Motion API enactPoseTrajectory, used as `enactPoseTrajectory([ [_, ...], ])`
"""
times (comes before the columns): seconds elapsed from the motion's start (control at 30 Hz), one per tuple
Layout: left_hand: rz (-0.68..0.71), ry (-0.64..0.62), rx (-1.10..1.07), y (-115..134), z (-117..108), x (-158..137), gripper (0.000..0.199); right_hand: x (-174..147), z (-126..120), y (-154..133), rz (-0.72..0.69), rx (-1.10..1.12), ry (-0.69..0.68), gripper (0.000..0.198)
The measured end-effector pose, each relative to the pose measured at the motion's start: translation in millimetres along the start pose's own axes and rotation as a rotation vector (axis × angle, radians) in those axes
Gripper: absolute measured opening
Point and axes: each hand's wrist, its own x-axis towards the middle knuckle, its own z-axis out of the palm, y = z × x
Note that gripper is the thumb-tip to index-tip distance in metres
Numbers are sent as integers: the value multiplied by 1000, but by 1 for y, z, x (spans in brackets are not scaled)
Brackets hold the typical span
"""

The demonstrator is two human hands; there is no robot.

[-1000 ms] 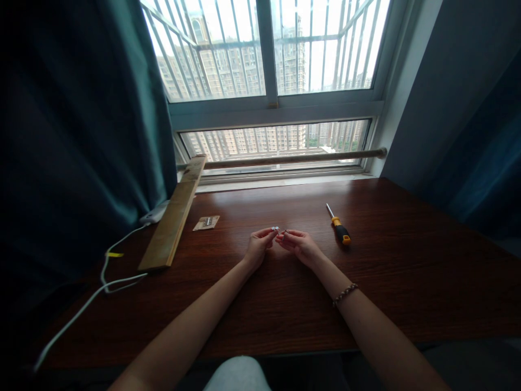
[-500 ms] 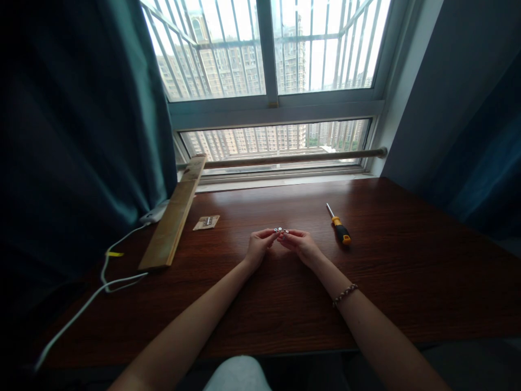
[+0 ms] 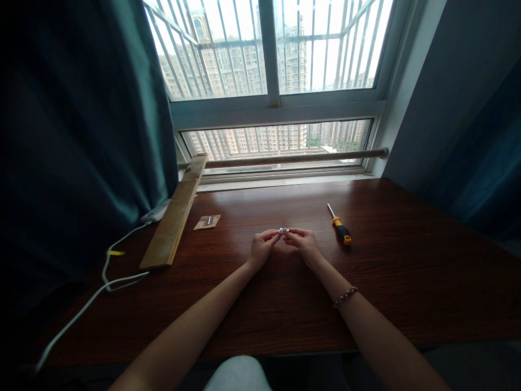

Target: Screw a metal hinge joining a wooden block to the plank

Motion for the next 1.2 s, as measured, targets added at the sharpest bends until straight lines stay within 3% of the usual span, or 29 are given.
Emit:
enactPoseTrajectory([
  [0.17, -79, -24, -48, -5, 1, 0, 26, -1, 1, -4, -30, -12, 1, 24],
  [0.63, -75, -36, -103, 4, 0, 0, 28, -1, 0, -4, -16, -87, -43, 27],
  [0.97, -51, 94, -94, 1, -1, 5, 21, 2, -3, 1, 49, -34, 40, 26],
  [1.2, -68, -34, -146, 7, -1, 0, 23, -2, -3, -1, -26, -136, -2, 31],
])
